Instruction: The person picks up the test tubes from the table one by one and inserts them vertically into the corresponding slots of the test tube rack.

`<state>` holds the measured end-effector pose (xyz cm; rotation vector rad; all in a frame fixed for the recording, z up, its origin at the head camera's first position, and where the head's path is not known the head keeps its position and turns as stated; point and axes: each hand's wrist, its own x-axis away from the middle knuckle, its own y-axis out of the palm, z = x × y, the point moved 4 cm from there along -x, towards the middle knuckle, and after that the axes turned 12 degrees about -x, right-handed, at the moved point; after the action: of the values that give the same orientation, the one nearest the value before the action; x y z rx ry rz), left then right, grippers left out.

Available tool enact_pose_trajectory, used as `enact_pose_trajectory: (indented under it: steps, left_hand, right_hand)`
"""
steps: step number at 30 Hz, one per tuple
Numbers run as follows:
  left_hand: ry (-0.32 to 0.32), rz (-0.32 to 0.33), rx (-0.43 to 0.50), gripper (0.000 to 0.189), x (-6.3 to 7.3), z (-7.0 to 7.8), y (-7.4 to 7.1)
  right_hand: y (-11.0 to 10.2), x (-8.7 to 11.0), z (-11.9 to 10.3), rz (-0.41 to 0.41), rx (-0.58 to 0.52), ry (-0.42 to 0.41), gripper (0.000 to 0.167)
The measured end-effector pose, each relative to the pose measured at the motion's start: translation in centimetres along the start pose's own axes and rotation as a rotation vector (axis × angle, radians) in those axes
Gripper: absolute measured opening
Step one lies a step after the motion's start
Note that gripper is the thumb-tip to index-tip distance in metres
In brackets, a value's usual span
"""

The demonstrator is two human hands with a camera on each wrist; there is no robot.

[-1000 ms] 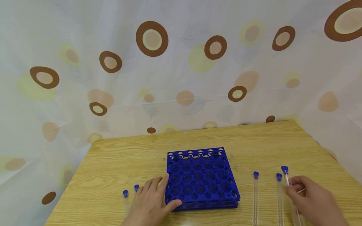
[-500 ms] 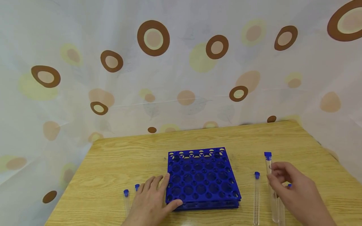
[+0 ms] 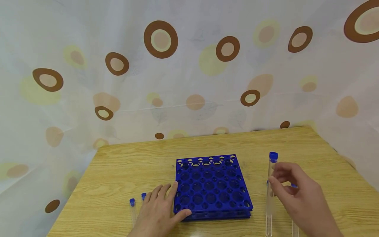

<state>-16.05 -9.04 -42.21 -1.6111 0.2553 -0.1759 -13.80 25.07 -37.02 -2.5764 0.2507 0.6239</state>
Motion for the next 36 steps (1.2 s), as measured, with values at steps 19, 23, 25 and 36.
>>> enact_pose_trajectory:
  steps: [19, 23, 25, 36]
  left_hand:
    - [-0.005, -0.017, 0.009, 0.093, 0.0, 0.0, 0.0]
    - [-0.007, -0.025, 0.01, 0.092, 0.0, -0.1, 0.0]
    - [-0.007, -0.025, 0.008, 0.092, 0.0, -0.1, 0.0]
    - [-0.007, -0.02, 0.003, 0.092, 0.0, -0.1, 0.0]
  right_hand:
    - [2.3, 0.5, -1.6, -0.02, -0.068, -0.086, 0.033]
    - [2.7, 0.7, -1.3, -0.039, -0.06, -0.059, 0.032]
    - [2.8, 0.8, -1.2, -0.042, -0.063, -0.053, 0.032]
    - [3.4, 1.1, -1.2, -0.051, -0.094, -0.102, 0.033]
